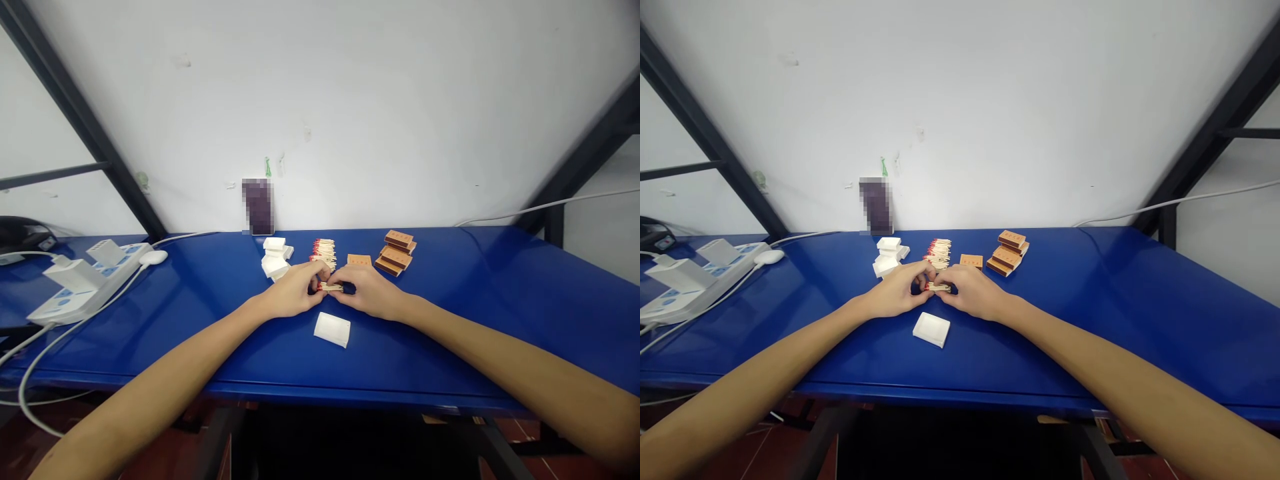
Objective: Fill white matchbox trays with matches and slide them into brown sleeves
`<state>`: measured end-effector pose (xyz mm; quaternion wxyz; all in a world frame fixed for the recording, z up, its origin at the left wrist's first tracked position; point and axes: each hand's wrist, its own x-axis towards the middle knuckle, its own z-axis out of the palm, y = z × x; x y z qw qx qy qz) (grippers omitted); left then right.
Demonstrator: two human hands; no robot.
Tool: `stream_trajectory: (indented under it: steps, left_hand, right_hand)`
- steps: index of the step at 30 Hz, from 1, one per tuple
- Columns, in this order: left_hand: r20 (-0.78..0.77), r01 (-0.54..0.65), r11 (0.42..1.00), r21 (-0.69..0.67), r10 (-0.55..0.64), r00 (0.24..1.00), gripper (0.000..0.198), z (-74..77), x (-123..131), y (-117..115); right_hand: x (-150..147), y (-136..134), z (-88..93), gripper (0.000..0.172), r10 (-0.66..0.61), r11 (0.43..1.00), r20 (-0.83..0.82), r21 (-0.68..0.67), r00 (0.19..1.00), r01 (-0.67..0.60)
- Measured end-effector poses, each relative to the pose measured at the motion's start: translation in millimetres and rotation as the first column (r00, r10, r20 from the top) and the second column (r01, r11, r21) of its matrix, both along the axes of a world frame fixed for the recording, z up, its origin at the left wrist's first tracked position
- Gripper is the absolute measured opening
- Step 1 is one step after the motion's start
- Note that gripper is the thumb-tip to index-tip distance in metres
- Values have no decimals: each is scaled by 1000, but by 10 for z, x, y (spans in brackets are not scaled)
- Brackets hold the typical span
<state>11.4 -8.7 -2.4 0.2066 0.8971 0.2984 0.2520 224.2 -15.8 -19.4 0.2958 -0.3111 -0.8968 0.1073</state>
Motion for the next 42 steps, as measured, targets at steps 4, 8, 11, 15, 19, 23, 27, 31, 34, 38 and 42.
stream_trajectory:
  steps: [4, 8, 11, 15, 19, 23, 27, 31, 34, 38, 42]
  left_hand:
    - [-27, 4, 1000, 23, -3, 1000, 18, 9, 6, -14]
    - [-85, -33, 981, 193, 50, 995, 20, 70, -11, -62]
    - [-86, -52, 959, 279, 79, 993, 19, 149, -37, -107]
    - [-238, 163, 956, 245, -103, 966, 26, 211, -56, -159]
    - [-353, 251, 944, 214, -165, 921, 42, 165, -37, -171]
    - [-353, 229, 939, 256, -130, 927, 31, 122, -17, -151]
    - [-333, 196, 950, 242, -108, 937, 32, 129, -11, -131]
    - [-325, 211, 957, 200, -138, 936, 30, 119, -14, -115]
    - [-306, 191, 968, 162, -135, 942, 27, 100, -18, -118]
    - [-286, 51, 991, 123, -14, 958, 25, 101, -8, -150]
    - [-275, -101, 993, 55, 113, 955, 25, 127, 16, -180]
  right_hand:
    - [4, -1, -1, 7, -7, 1000, 0, -4, 1000, 7]
    - [-2, -5, 10, 8, -4, 1000, -22, -1, 1000, 4]
    - [-6, -9, 24, 8, -2, 1000, -29, 6, 1000, 2]
    - [5, -9, 29, 11, 1, 1000, -27, -5, 1000, -1]
    - [14, -7, 17, 9, -30, 999, -28, -11, 999, 30]
    - [8, -4, 5, 10, -51, 999, -34, -14, 998, 51]
    - [8, 7, -7, 8, -60, 998, -38, -7, 997, 60]
    - [12, 8, -6, 9, -57, 998, -44, -1, 997, 57]
    - [12, 2, -3, 9, -58, 998, -50, -6, 997, 58]
    - [14, 12, -14, 8, -73, 997, -52, -12, 996, 72]
    - [23, 34, -31, 7, -69, 997, -67, -26, 995, 67]
